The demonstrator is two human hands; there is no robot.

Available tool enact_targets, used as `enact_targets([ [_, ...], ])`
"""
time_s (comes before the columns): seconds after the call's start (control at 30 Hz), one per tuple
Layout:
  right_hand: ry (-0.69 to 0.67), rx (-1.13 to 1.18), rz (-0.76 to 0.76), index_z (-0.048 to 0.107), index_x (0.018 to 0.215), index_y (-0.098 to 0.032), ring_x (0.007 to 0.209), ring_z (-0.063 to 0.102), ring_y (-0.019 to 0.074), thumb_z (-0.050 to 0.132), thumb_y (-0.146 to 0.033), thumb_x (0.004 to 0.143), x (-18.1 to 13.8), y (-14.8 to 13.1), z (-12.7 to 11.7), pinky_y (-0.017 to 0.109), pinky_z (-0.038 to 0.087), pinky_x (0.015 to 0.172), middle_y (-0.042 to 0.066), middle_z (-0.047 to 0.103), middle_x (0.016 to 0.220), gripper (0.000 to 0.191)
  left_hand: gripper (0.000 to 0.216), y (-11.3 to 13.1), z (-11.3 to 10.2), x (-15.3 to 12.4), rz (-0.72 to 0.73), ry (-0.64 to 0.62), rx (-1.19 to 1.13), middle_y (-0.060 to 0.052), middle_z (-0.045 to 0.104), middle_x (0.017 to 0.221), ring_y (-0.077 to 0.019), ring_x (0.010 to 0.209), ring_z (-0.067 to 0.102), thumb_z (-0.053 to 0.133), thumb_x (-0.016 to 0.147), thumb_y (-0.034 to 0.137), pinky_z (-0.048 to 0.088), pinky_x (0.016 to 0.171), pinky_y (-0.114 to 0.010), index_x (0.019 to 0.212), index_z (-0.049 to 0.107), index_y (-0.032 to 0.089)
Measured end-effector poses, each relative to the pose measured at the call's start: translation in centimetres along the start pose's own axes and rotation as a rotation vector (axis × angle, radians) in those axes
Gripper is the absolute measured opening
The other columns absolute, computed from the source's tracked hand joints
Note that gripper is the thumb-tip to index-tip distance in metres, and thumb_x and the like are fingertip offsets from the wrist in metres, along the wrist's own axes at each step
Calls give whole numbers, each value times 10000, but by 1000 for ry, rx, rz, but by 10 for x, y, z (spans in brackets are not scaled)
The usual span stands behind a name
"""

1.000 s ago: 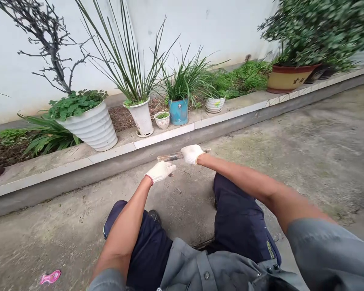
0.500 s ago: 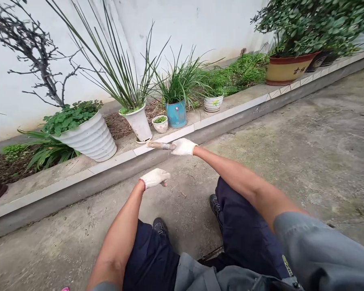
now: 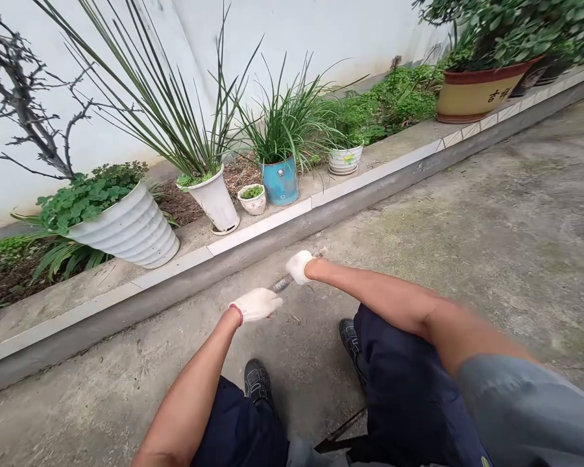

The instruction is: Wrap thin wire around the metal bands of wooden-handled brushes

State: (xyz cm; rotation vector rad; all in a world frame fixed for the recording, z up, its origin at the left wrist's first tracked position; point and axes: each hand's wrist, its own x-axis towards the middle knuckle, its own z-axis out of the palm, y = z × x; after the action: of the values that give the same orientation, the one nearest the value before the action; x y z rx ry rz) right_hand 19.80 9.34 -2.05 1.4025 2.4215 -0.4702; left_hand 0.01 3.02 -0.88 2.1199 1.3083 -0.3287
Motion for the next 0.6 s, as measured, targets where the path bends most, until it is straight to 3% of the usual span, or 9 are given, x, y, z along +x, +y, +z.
enact_targets([
  [0.17, 176, 49, 101, 751, 1069, -167, 919, 732, 286, 604, -333, 820, 9, 19, -21, 308, 501, 718, 174, 761, 1010, 333, 411, -10, -2, 11, 1, 4, -103, -57, 761, 767, -201, 674, 643, 415, 936, 455, 405, 632, -307, 698, 632, 200],
  [0.23, 260, 146, 56, 739, 1019, -188, 861, 723, 241, 584, -415, 855, 5, 19, -21, 261, 461, 662, 131, 766, 960, 320, 425, -16, -7, 14, -20, 46, -127, -64, 763, 797, -202, 699, 645, 400, 948, 455, 420, 661, -301, 728, 652, 191],
  [0.3, 258, 288, -34, 723, 948, -181, 775, 702, 197, 623, -472, 835, -4, 16, -18, 225, 419, 602, 90, 758, 863, 328, 438, -20, -9, 16, -32, 87, -123, -69, 756, 818, -208, 718, 647, 388, 957, 449, 431, 680, -302, 745, 669, 188],
  [0.47, -201, 556, -314, 716, 932, -187, 618, 680, 141, 705, -459, 761, -27, 5, -6, 190, 429, 561, -13, 698, 690, 321, 399, -28, -7, 14, -12, 42, -48, -54, 736, 856, -228, 741, 647, 439, 965, 493, 417, 648, -307, 851, 697, 211],
  [0.6, -483, 296, -426, 706, 833, -202, 577, 687, 188, 711, -410, 714, -25, -2, 16, 251, 481, 569, -13, 668, 608, 239, 365, -44, -9, 8, -44, 15, 168, -94, 727, 823, -238, 737, 654, 451, 968, 427, 386, 646, -320, 762, 662, 212],
])
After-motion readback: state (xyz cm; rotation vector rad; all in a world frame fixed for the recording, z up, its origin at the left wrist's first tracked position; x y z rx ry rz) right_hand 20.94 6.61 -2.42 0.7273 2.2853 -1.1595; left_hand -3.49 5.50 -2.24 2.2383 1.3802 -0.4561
